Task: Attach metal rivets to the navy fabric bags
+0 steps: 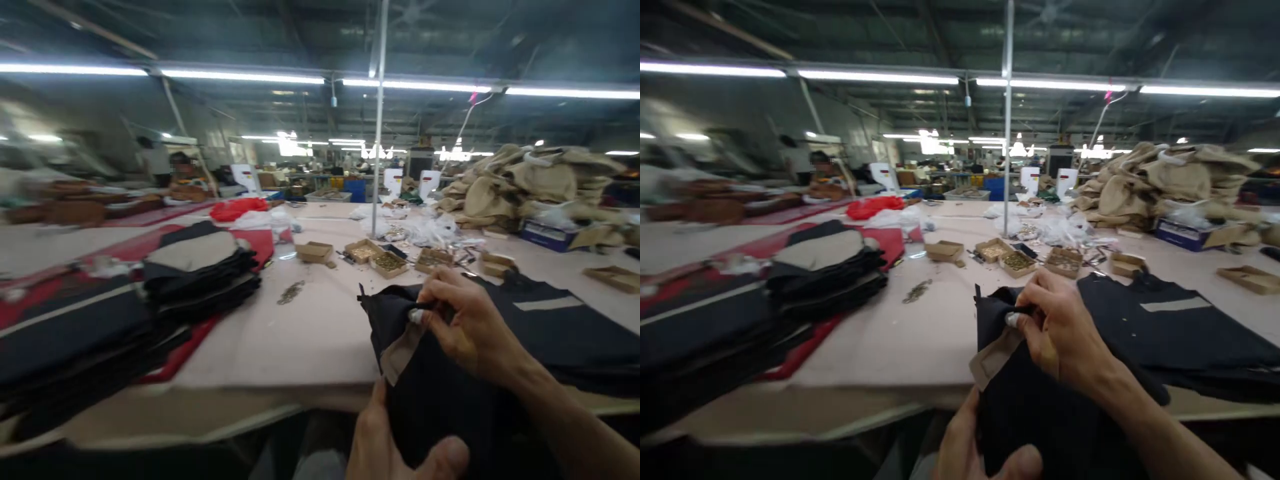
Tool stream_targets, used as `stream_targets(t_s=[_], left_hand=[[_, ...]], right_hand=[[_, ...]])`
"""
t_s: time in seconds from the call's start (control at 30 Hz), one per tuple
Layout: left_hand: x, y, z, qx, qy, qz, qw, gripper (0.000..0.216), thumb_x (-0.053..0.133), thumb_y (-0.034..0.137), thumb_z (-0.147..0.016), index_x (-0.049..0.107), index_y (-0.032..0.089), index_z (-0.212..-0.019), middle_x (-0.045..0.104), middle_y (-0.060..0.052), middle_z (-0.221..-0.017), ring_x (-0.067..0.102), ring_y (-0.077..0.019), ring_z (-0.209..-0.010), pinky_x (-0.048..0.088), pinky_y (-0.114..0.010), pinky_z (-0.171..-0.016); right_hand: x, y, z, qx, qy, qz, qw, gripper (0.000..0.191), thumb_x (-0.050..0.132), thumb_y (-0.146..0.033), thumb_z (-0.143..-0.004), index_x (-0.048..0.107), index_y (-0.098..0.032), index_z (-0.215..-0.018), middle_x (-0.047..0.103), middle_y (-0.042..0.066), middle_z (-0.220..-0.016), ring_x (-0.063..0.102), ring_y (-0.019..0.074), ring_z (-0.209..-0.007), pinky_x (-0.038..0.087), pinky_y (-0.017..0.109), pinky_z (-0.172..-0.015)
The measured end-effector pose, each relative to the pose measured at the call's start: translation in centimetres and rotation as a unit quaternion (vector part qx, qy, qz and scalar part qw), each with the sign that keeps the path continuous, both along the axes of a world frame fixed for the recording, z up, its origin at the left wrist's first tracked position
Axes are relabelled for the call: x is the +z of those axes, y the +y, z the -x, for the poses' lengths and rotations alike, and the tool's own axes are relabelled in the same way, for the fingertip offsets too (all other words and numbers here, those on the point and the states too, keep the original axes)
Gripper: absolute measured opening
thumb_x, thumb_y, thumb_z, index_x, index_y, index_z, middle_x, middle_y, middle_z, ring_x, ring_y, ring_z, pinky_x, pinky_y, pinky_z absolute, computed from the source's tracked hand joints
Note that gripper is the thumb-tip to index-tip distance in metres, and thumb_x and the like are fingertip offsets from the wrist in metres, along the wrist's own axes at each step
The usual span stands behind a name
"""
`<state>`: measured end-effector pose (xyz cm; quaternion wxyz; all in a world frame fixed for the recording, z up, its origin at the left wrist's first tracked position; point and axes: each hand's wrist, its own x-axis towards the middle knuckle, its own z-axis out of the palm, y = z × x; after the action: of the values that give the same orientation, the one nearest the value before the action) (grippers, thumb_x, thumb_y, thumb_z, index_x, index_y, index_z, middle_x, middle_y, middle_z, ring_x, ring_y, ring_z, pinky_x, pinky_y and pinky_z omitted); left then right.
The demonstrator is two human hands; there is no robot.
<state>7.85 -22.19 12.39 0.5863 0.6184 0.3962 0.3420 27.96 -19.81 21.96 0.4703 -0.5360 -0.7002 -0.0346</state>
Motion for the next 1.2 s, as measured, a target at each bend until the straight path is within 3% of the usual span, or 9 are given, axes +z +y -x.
stream_targets(t_s=[0.2, 0.33, 0.43, 0.53, 0.67, 0.77, 0.87, 1.0, 1.2], left_hand=[[-2.9, 1.2, 8.0, 0.271, 0.141, -0.023, 0.952, 0.058, 0.069, 0.053, -0.072, 0.069, 0.013, -0.114, 0.072, -0.015, -0.107, 0.064, -0.0350, -0.110, 0.054, -0.039, -0.091], [-4.6, 2.1, 13.5, 0.284, 0.122, -0.080, 0.948, 0.048, 0.071, 0.045, -0.075, 0.071, 0.011, -0.109, 0.074, -0.013, -0.101, 0.067, -0.0326, -0.101, 0.055, -0.040, -0.091], [-5.3, 2.4, 16.5, 0.250, 0.134, -0.114, 0.952, 0.039, 0.068, 0.042, -0.080, 0.073, 0.014, -0.106, 0.075, -0.011, -0.103, 0.068, -0.0305, -0.100, 0.054, -0.040, -0.094], [-5.8, 2.6, 18.2, 0.271, 0.166, -0.139, 0.938, 0.034, 0.070, 0.043, -0.080, 0.075, 0.016, -0.101, 0.076, -0.009, -0.101, 0.070, -0.0291, -0.097, 0.055, -0.038, -0.093], [-5.5, 2.4, 19.2, 0.279, 0.188, -0.173, 0.926, 0.035, 0.071, 0.044, -0.079, 0.075, 0.016, -0.098, 0.076, -0.009, -0.101, 0.070, -0.0284, -0.096, 0.057, -0.035, -0.089], [-4.5, 1.7, 19.5, 0.286, 0.215, -0.199, 0.912, 0.037, 0.068, 0.044, -0.081, 0.075, 0.015, -0.102, 0.075, -0.009, -0.100, 0.070, -0.0280, -0.092, 0.058, -0.033, -0.082], [-2.8, 0.8, 19.2, 0.289, 0.252, -0.237, 0.892, 0.036, 0.063, 0.043, -0.085, 0.074, 0.016, -0.106, 0.075, -0.009, -0.097, 0.069, -0.0255, -0.088, 0.057, -0.030, -0.075], [-0.2, -0.1, 18.0, 0.253, 0.271, -0.264, 0.891, 0.031, 0.056, 0.038, -0.090, 0.073, 0.016, -0.104, 0.072, -0.006, -0.083, 0.066, -0.0199, -0.074, 0.054, -0.025, -0.068], [1.1, -0.2, 17.2, 0.221, 0.263, -0.261, 0.902, 0.030, 0.050, 0.034, -0.092, 0.071, 0.016, -0.103, 0.069, -0.004, -0.076, 0.061, -0.0164, -0.065, 0.050, -0.021, -0.061]], right_hand=[[-5.3, 0.8, 10.2, 0.093, 0.091, 0.028, 0.991, 0.009, 0.059, -0.014, -0.084, 0.064, -0.021, -0.086, 0.055, 0.005, -0.089, 0.054, 0.0138, -0.067, 0.046, 0.026, -0.055], [-8.1, -1.1, 13.2, 0.196, 0.115, 0.041, 0.973, 0.033, 0.054, -0.010, -0.085, 0.064, -0.023, -0.113, 0.055, 0.007, -0.099, 0.057, 0.0146, -0.073, 0.050, 0.027, -0.061], [-11.0, -2.6, 12.5, 0.220, 0.152, 0.029, 0.963, 0.044, 0.053, -0.012, -0.086, 0.057, -0.023, -0.129, 0.056, 0.008, -0.103, 0.059, 0.0164, -0.078, 0.053, 0.030, -0.067], [-14.5, -3.1, 10.2, 0.127, 0.212, 0.029, 0.969, 0.041, 0.055, -0.018, -0.089, 0.057, -0.023, -0.130, 0.058, 0.009, -0.105, 0.061, 0.0181, -0.081, 0.055, 0.032, -0.071], [-19.5, -1.7, 6.1, 0.005, 0.267, 0.114, 0.957, 0.046, 0.061, -0.032, -0.088, 0.055, -0.023, -0.133, 0.061, 0.010, -0.113, 0.064, 0.0230, -0.093, 0.058, 0.037, -0.076], [-21.9, 0.3, 3.2, 0.027, 0.288, 0.162, 0.943, 0.065, 0.060, -0.039, -0.087, 0.040, -0.023, -0.147, 0.057, 0.014, -0.128, 0.063, 0.0263, -0.104, 0.059, 0.040, -0.079], [-21.3, 1.8, 1.2, 0.111, 0.241, 0.160, 0.951, 0.077, 0.063, -0.039, -0.084, 0.031, -0.028, -0.153, 0.043, 0.014, -0.146, 0.055, 0.0311, -0.122, 0.056, 0.047, -0.091], [-16.7, 1.8, 0.8, 0.216, 0.126, 0.132, 0.959, 0.075, 0.068, -0.036, -0.080, 0.038, -0.029, -0.149, 0.037, 0.013, -0.151, 0.036, 0.0362, -0.138, 0.040, 0.057, -0.109], [-11.7, 0.7, 3.0, 0.287, 0.047, 0.119, 0.950, 0.050, 0.060, -0.015, -0.081, 0.058, -0.025, -0.129, 0.062, 0.010, -0.109, 0.057, 0.0271, -0.107, 0.046, 0.051, -0.101]])
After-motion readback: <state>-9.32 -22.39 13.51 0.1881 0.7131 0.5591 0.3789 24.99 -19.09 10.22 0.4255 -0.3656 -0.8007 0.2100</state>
